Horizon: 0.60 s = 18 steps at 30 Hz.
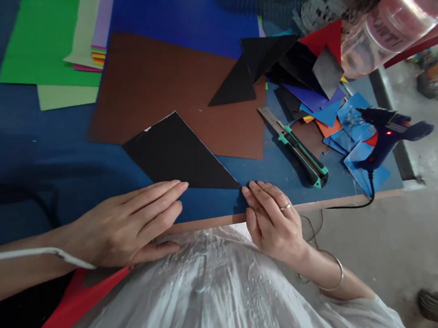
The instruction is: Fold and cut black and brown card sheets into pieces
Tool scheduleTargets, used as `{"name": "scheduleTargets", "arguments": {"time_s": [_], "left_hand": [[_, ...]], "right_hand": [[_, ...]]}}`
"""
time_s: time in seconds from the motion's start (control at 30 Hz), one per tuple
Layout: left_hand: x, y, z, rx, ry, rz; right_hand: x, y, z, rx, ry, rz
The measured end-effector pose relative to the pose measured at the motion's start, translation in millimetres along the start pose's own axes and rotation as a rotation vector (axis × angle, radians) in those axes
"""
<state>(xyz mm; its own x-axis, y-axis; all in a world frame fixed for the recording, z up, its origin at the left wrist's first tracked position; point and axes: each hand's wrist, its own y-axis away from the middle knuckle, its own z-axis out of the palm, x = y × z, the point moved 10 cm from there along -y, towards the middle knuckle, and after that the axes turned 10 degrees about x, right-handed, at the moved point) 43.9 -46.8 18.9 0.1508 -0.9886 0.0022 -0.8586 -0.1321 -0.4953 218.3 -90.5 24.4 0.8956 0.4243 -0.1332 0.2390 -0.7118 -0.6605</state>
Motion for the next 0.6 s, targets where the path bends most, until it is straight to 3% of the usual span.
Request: {"name": "scheduleTargets", "arguments": {"time_s": [0.23, 0.47, 0.6], "left_hand": [[-2.1, -1.1, 2.0, -0.022, -0.013, -0.030], [1.6, -6.0, -1.2, 0.045, -0.045, 0.048], [-0.5, -2.4, 1.4, 0.032, -0.011, -0.003]], "right_hand": [[-0.9, -10.7, -3.0, -0.002, -0.026, 0.035], [-58.1, -31.2, 38.5, -0.103, -0.179, -0.161], [-69.1, -38.4, 43.8, -0.001, -0.117, -0.190]]}}
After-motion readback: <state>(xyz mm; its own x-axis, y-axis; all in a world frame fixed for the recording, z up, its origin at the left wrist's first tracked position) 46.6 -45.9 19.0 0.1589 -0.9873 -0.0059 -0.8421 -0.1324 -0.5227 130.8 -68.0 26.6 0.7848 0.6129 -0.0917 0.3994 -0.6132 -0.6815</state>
